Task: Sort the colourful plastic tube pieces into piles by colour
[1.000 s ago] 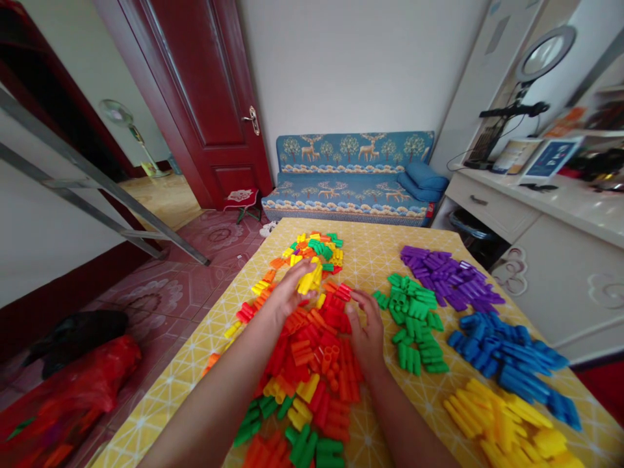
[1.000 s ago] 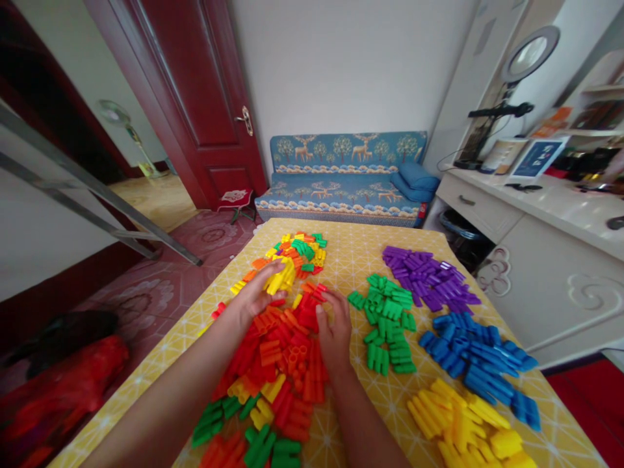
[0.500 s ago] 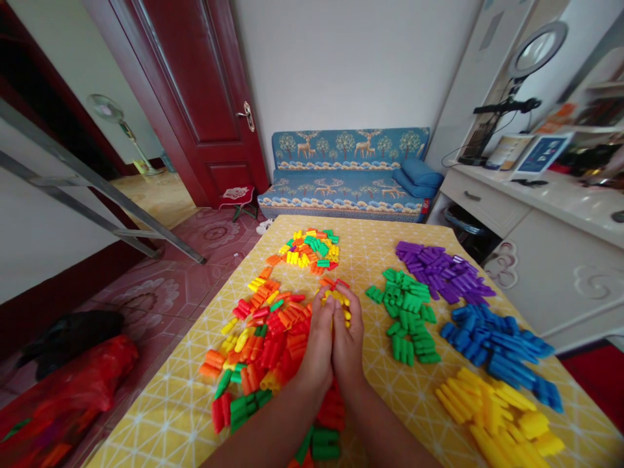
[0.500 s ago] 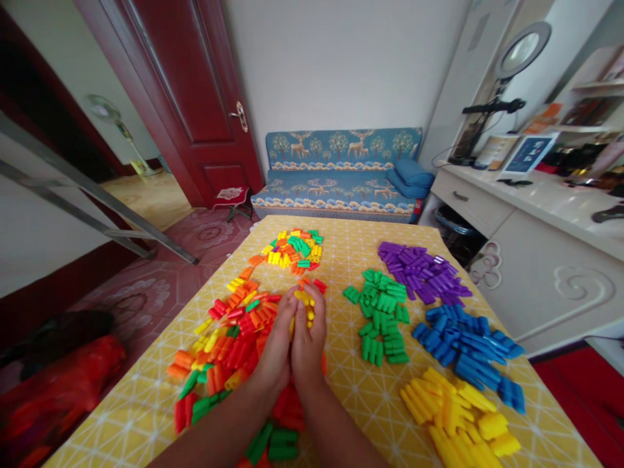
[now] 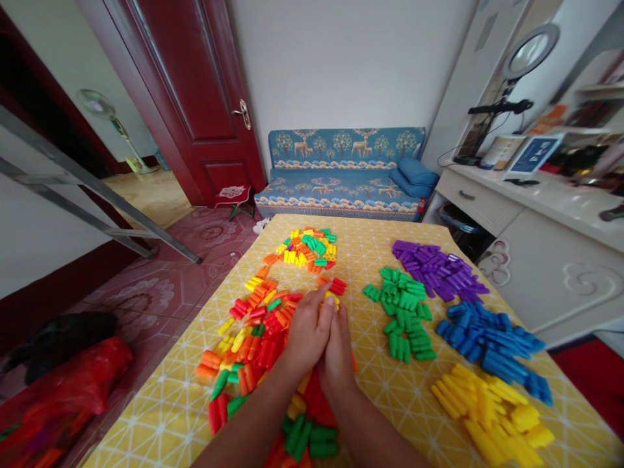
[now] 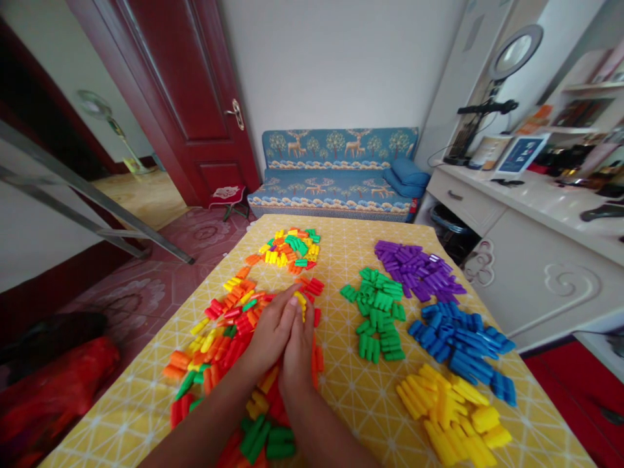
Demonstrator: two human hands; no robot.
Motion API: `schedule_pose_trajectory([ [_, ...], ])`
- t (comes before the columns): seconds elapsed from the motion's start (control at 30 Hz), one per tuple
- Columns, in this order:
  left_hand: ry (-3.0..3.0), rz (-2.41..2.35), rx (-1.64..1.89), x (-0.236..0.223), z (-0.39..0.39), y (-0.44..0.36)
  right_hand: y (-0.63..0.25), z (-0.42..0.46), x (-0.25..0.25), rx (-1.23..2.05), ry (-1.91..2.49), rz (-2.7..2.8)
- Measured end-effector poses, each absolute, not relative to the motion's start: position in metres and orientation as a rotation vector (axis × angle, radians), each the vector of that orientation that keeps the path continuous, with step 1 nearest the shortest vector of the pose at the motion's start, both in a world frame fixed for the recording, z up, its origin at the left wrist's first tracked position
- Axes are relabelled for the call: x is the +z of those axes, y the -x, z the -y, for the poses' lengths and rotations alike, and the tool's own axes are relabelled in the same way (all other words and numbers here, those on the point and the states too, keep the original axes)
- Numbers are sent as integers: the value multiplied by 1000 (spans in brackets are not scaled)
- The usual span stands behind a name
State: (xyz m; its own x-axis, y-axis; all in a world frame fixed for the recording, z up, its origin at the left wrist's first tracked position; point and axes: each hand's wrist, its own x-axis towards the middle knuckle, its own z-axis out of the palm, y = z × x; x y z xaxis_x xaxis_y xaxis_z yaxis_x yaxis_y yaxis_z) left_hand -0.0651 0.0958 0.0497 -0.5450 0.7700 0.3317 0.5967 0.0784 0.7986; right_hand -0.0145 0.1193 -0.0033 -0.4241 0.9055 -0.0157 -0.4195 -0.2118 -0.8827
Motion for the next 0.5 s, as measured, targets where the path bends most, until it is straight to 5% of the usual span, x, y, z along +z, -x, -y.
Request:
schedule_pose_trajectory([
  [0.17,-1373,-2128,1382,51,-85,94,7,-141,14,1714,703,1419],
  [0.5,-1258,-2501,1398,27,-16,156,3,-135,7,1015,458,2347],
])
